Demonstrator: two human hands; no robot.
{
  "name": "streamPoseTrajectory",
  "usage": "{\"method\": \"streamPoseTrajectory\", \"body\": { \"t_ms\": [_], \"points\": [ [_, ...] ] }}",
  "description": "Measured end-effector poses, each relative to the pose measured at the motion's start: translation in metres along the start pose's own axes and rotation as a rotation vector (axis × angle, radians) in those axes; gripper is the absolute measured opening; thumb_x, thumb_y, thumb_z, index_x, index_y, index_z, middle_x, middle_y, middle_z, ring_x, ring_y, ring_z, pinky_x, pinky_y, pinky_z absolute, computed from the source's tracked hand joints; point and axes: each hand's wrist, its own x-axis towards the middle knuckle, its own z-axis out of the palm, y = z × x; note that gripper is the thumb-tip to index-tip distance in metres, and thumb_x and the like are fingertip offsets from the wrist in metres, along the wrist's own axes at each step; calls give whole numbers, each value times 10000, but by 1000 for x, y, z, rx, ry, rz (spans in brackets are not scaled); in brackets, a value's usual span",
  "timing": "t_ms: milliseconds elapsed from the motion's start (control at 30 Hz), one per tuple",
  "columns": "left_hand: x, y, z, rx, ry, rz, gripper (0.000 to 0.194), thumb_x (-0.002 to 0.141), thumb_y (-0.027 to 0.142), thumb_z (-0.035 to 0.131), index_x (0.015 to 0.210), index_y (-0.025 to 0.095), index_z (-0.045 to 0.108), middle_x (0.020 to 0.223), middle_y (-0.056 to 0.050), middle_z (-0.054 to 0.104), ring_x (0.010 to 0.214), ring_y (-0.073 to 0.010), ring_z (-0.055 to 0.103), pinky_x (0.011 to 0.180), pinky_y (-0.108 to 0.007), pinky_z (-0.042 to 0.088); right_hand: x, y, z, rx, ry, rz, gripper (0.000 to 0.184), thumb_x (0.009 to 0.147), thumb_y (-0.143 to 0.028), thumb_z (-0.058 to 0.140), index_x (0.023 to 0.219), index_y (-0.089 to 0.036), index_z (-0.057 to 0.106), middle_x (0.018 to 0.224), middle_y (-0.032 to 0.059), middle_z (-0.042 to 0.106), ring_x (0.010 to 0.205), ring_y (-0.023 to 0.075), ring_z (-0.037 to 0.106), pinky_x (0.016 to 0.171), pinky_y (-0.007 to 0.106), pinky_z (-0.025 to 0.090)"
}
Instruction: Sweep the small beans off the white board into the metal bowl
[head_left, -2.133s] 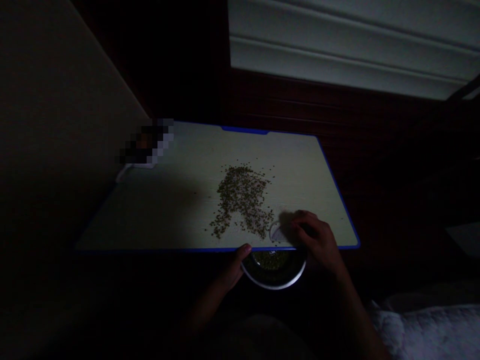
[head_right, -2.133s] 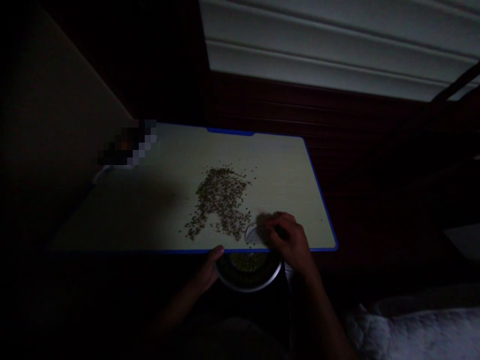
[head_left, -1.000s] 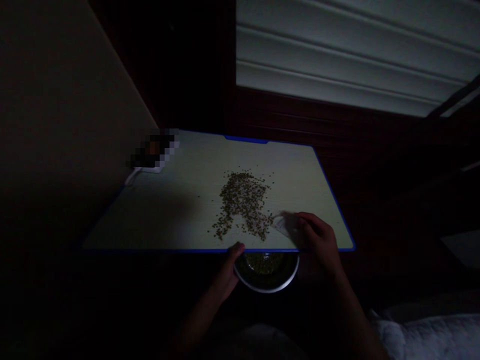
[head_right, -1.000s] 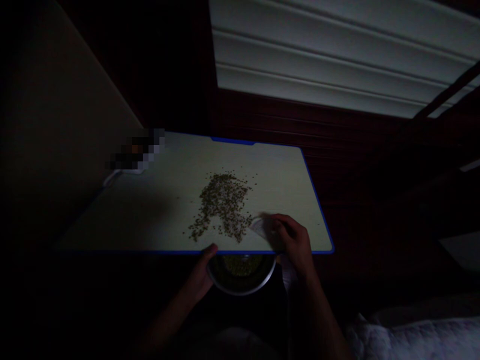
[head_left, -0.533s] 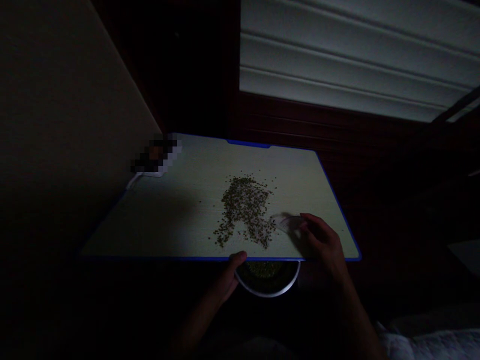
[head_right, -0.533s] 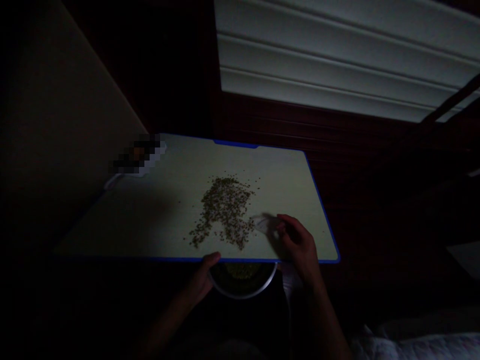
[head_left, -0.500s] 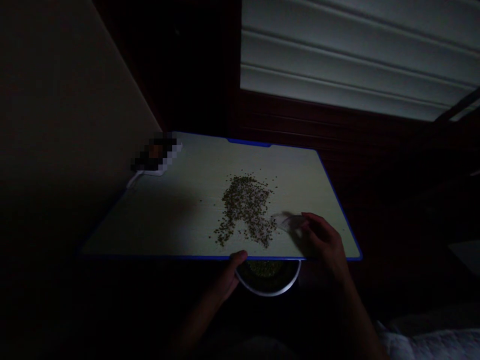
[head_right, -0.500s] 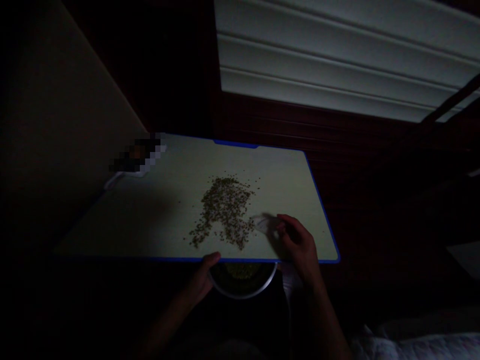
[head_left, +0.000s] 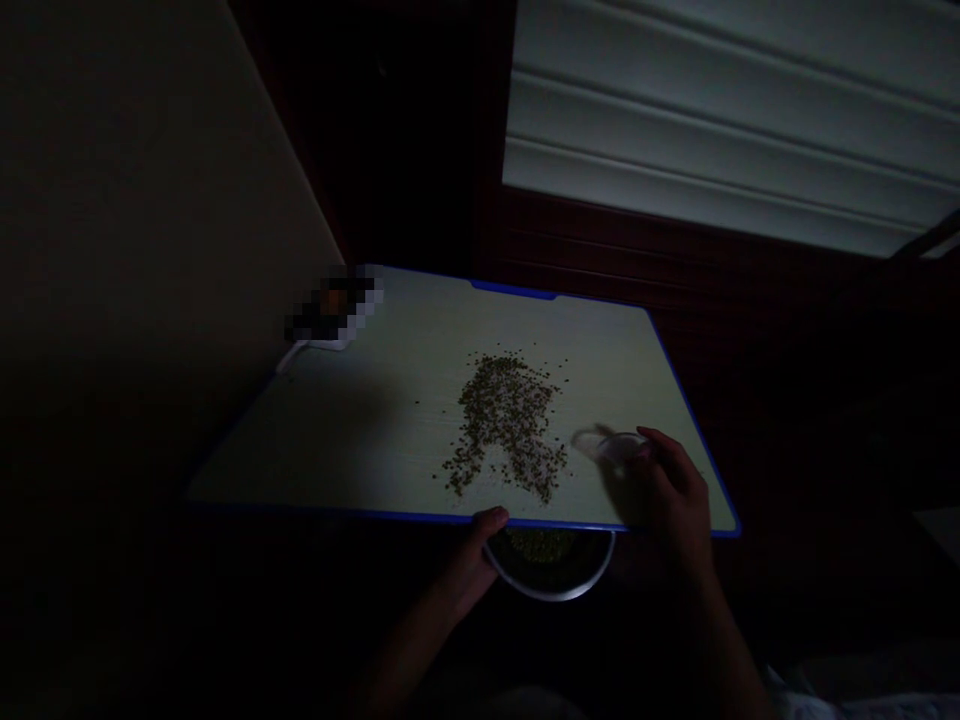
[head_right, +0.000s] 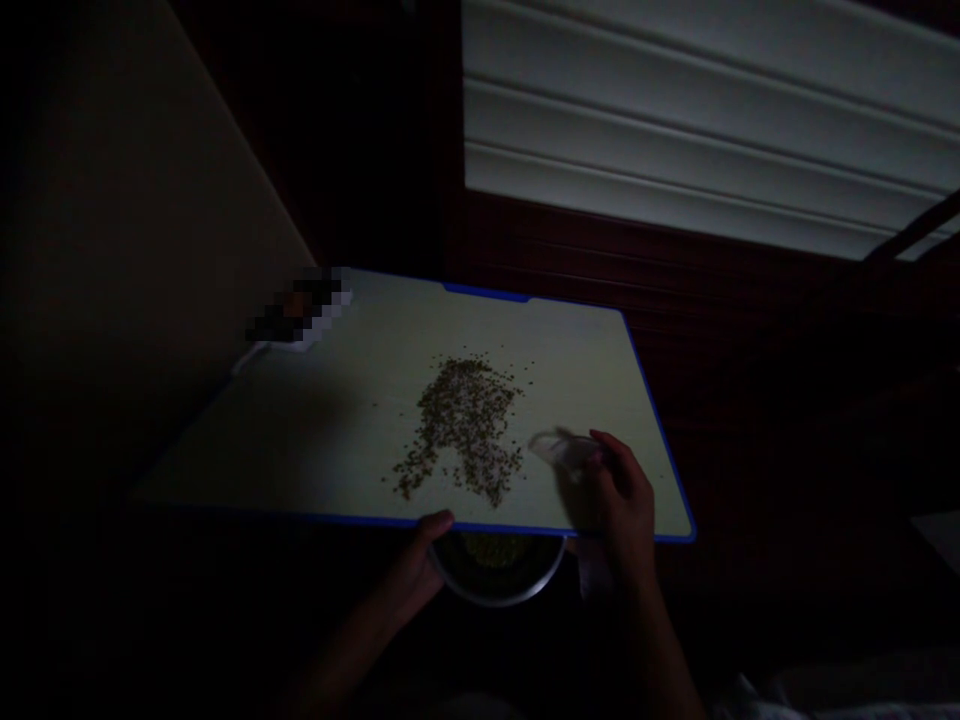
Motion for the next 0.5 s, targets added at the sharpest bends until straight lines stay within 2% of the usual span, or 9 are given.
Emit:
{"method": "streamPoseTrajectory", "body": {
  "t_ms": [200, 367, 500],
  "points": [
    [5, -1, -5, 24, -20, 14, 390, 612, 384, 944, 870, 132, 794, 1061, -148, 828, 1333, -388, 609, 1222, -502, 358, 1, 0, -1, 19, -28, 15, 400, 834, -486, 723, 1156, -251, 758, 1131, 70, 762, 1012, 267, 678, 857, 377, 518],
    [6, -4, -2, 31, 24, 23, 409, 585, 414, 938, 849, 134, 798, 1018, -130, 836, 1324, -389, 616, 1217, -490, 373, 3, 5, -2, 45, -69, 16, 323, 823, -502, 739, 987, -224, 742, 948, 41, 749, 882, 233, 667, 761, 323, 503],
    [7, -5, -2, 22, -1, 30, 388, 611, 410, 923, 873, 151, 803, 987, -111, 841, 1299, -389, 638, 1208, -513, 387, 5, 5, -1, 46, -76, -3, 285, 845, -495, 714, 936, -224, 721, 862, 10, 709, 806, 197, 625, 717, 292, 472]
  ]
}}
